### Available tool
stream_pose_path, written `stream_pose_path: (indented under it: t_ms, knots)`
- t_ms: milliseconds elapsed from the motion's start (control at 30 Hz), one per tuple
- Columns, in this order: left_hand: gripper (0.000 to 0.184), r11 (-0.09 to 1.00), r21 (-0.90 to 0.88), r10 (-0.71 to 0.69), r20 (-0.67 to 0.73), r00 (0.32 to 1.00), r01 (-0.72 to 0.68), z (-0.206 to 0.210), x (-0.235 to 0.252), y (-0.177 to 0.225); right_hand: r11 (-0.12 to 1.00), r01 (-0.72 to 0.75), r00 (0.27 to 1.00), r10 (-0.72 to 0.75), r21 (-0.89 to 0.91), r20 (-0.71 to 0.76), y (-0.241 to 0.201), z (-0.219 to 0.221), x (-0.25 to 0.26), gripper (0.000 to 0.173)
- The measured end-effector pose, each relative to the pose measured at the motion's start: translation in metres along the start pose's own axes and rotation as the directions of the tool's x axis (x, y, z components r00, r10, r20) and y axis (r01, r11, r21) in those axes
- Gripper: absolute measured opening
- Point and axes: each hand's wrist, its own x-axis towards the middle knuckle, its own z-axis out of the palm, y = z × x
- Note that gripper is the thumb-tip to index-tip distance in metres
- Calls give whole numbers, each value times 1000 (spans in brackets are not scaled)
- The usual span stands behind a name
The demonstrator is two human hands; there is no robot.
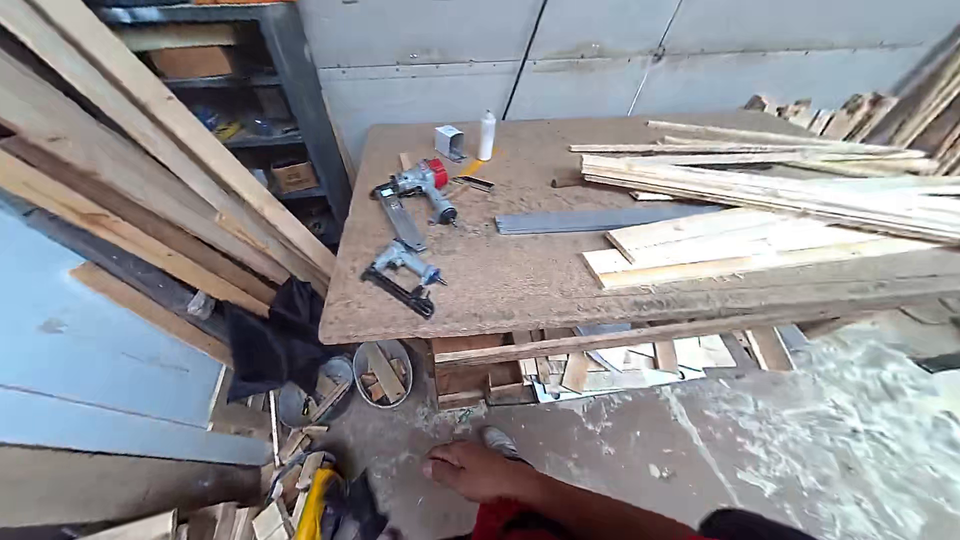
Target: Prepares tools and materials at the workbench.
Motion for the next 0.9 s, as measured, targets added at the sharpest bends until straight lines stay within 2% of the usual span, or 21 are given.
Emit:
stream_pose_path:
  t_ms: [33,100,133,167,200,233,267,300,333,367,433,467,533,633,767,833,900]
  knots:
    - [41,999,44,-16,86,996,12,32,8,12,993,17,999,-14,113,-31,-5,-13,-15,46]
    - [44,992,111,23,296,955,-58,100,18,33,945,74,989,-27,318,-148,-5,-45,-47,44]
    - [48,979,153,54,440,896,-135,133,24,43,904,105,972,-6,414,-234,2,-64,-63,40]
    - [53,950,199,82,584,808,-241,164,33,52,851,143,950,26,506,-311,14,-84,-78,38]
    - [54,897,243,104,696,710,-370,193,45,61,796,174,930,61,580,-363,30,-104,-94,39]
    - [52,811,311,107,753,649,-495,218,61,70,735,200,910,106,647,-402,48,-121,-110,44]
    - [47,697,413,115,742,660,-586,242,83,79,666,222,884,172,712,-435,68,-138,-124,50]
    - [45,586,525,157,673,723,-617,263,114,89,582,244,846,263,775,-464,88,-156,-135,55]
    - [44,508,628,231,560,795,-590,280,151,102,508,270,799,357,818,-485,106,-177,-146,55]
    - [44,474,704,321,421,848,-529,291,187,117,471,293,742,437,832,-509,123,-200,-158,54]
    - [51,441,813,464,155,872,-379,292,254,147,521,313,650,493,794,-579,145,-247,-179,45]
    - [56,431,851,494,57,868,-302,285,274,159,574,279,646,481,770,-592,153,-266,-191,46]
    - [66,414,897,470,-64,880,-156,271,304,170,697,187,657,435,693,-615,160,-297,-215,58]
    - [79,340,940,413,-135,901,-15,272,339,175,789,133,661,380,600,-647,156,-342,-233,46]
    - [102,263,962,379,-169,910,70,265,355,172,868,126,639,299,480,-708,158,-348,-227,34]
    - [99,252,967,396,-124,910,23,262,369,164,881,131,616,287,455,-734,154,-337,-210,31]
    - [91,304,949,408,-53,912,-81,259,380,155,894,91,601,303,439,-740,151,-324,-186,27]
